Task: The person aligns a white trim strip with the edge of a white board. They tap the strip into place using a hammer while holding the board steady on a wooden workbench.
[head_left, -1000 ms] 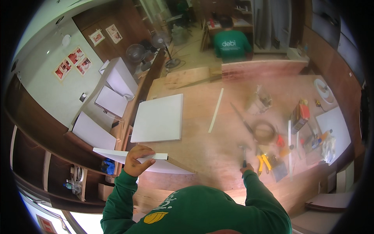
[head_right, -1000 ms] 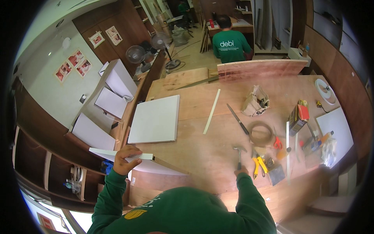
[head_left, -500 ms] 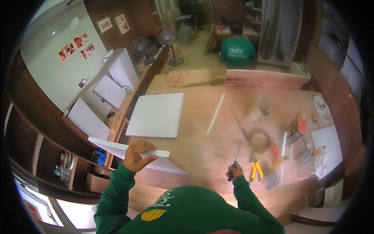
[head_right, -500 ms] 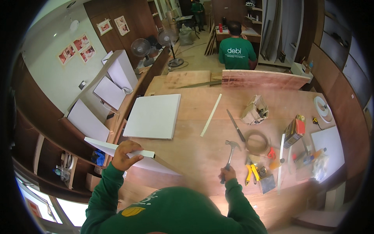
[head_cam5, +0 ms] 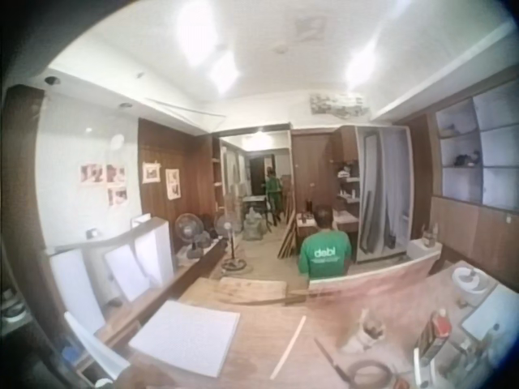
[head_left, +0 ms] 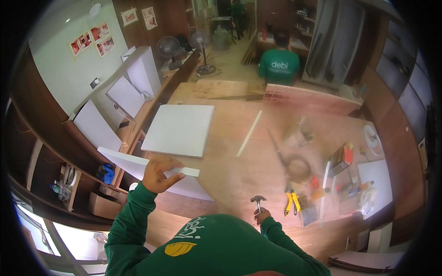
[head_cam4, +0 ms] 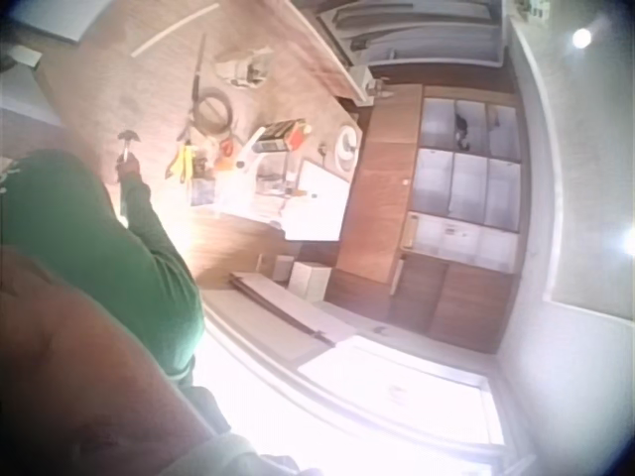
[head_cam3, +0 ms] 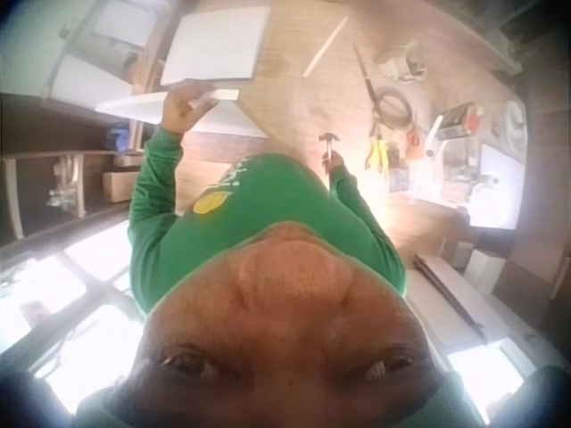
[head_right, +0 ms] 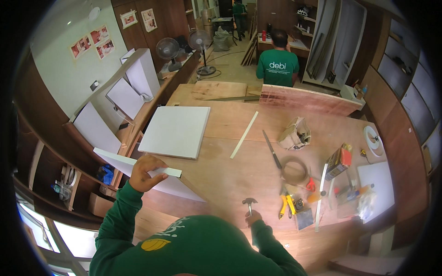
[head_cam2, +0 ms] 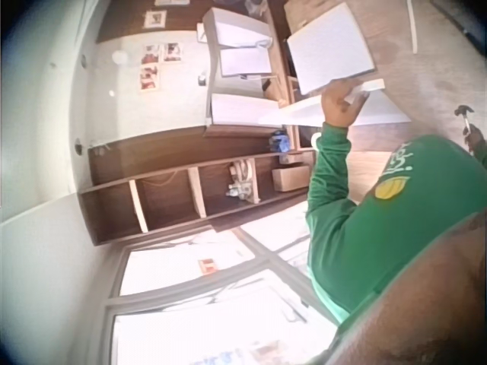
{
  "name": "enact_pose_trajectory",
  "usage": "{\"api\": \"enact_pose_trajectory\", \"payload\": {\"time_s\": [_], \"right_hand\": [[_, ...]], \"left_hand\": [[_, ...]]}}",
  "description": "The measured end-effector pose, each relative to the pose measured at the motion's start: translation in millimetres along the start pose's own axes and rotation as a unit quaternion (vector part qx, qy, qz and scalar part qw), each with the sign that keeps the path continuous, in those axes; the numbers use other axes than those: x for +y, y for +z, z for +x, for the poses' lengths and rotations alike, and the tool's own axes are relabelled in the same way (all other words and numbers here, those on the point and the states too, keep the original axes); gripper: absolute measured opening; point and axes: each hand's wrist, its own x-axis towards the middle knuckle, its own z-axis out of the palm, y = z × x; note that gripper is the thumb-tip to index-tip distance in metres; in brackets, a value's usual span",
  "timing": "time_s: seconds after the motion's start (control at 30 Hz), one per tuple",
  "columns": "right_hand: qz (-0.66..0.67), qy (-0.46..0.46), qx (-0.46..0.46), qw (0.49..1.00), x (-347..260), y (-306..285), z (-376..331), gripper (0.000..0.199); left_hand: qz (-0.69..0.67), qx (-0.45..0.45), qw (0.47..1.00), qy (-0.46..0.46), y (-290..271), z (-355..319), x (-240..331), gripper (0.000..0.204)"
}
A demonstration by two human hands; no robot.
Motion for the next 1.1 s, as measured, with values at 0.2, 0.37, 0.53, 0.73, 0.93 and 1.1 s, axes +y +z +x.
{"api": "enact_pose_trajectory", "payload": {"time_s": [0.2, 0.37, 0.53, 0.73, 0.93, 1.1], "right_hand": [[0.005, 0.014, -0.056, 0.998, 8.1, 6.8, -19.0, 0.025], [-0.017, -0.021, -0.070, 0.997, -1.3, 7.7, -22.1, 0.024], [0.114, 0.024, -0.099, 0.988, -7.8, 4.2, -21.0, 0.019], [0.031, 0.003, 0.011, 0.999, -37.6, 20.9, -48.9, 0.016], [0.080, 0.000, -0.018, 0.997, -21.0, 21.3, -29.7, 0.014], [-0.013, -0.007, -0.020, 1.000, -38.4, 24.0, -35.4, 0.016]], "left_hand": [[-0.001, -0.001, 1.000, -0.003, -0.4, 6.4, 5.1, 0.028], [0.007, 0.007, 1.000, 0.001, -1.7, 3.5, 3.5, 0.028], [-0.012, 0.008, 1.000, -0.001, -0.7, 3.9, 1.5, 0.031], [-0.003, 0.012, 1.000, 0.014, 3.6, 1.1, -4.2, 0.030], [0.010, 0.010, 1.000, 0.027, 2.3, 0.5, -5.4, 0.029], [-0.002, -0.005, 1.000, 0.027, 0.3, -1.6, -8.7, 0.029]]}}
